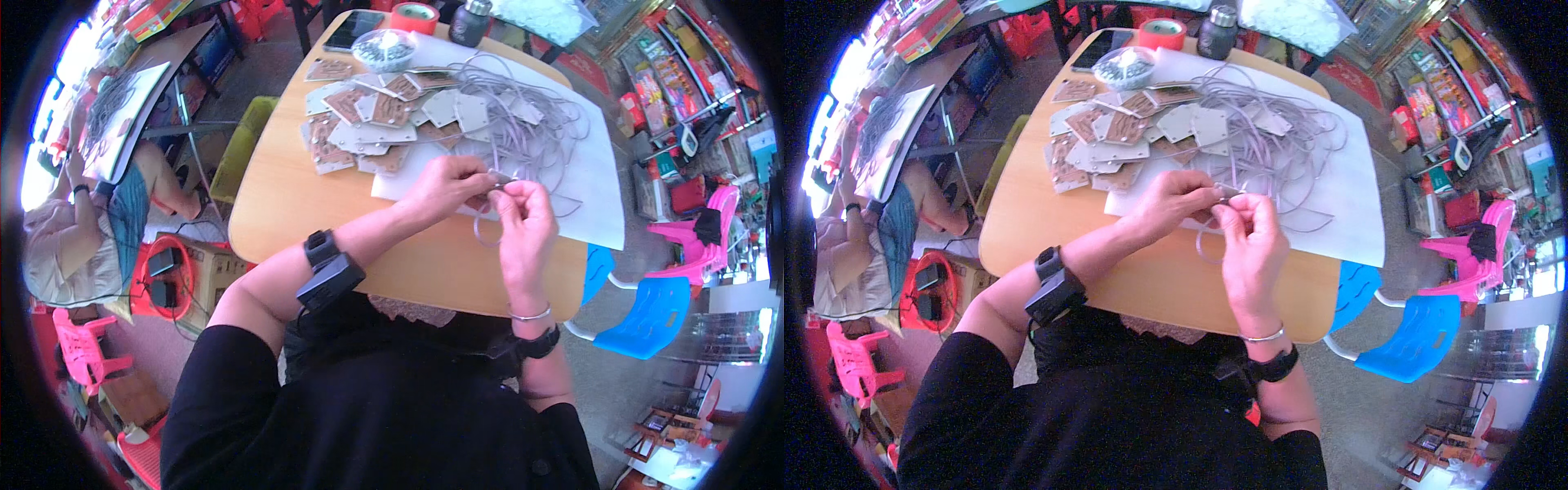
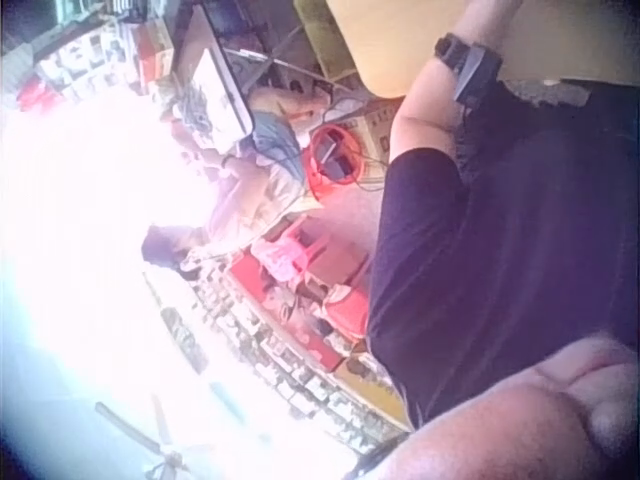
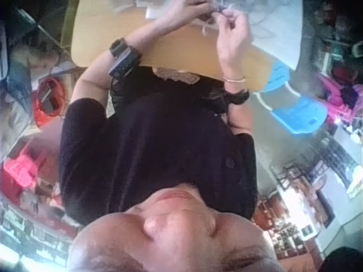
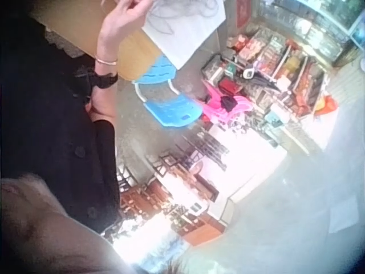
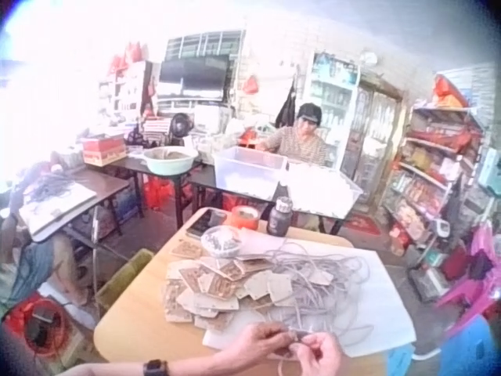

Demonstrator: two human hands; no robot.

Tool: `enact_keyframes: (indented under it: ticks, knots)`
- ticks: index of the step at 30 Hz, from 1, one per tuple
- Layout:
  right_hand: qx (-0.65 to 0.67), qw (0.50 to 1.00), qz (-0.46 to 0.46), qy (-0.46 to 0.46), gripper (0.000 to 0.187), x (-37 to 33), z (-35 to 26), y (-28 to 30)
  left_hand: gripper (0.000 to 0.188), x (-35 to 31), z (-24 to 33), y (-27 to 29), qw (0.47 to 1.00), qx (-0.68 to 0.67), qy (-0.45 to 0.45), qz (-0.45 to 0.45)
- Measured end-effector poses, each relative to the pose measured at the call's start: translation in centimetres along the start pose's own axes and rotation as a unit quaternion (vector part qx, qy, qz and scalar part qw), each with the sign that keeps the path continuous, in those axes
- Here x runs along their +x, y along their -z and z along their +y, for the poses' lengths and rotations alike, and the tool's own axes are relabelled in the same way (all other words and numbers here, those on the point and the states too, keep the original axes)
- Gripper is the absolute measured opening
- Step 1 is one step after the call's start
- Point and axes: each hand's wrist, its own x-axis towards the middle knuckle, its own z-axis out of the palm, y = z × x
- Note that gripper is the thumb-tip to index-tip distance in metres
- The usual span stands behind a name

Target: Threading a cord through pre-punched holes in small leather or synthetic shoe component pieces to lace them together.

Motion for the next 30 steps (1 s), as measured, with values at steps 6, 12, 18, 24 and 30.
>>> enact_keyframes:
  ticks: [6, 12, 18, 24, 30]
  knots:
    - [0.109, 0.993, -0.006, -0.054, 0.01, 0.2, -0.2, -0.4, 0.023, 0.0, 0.4, 0.0, 0.996, -0.068, 0.042, 0.028]
    - [-0.077, 0.994, 0.023, 0.078, 0.011, 0.1, 0.0, -0.4, 0.024, 0.0, 0.3, 0.2, 0.999, -0.016, 0.032, 0.034]
    - [0.075, 0.997, -0.005, -0.033, 0.011, 0.4, 0.5, -0.4, 0.023, 0.1, -0.3, 0.2, 0.999, 0.005, 0.013, 0.033]
    - [-0.002, 1.0, -0.002, 0.013, 0.01, 1.0, -0.2, -0.5, 0.018, 0.4, -0.2, -0.1, 0.994, 0.076, -0.036, 0.062]
    - [-0.125, 0.985, 0.006, 0.115, 0.006, 0.8, -0.7, -0.3, 0.015, -0.4, -0.3, 0.0, 0.965, 0.222, -0.098, 0.101]
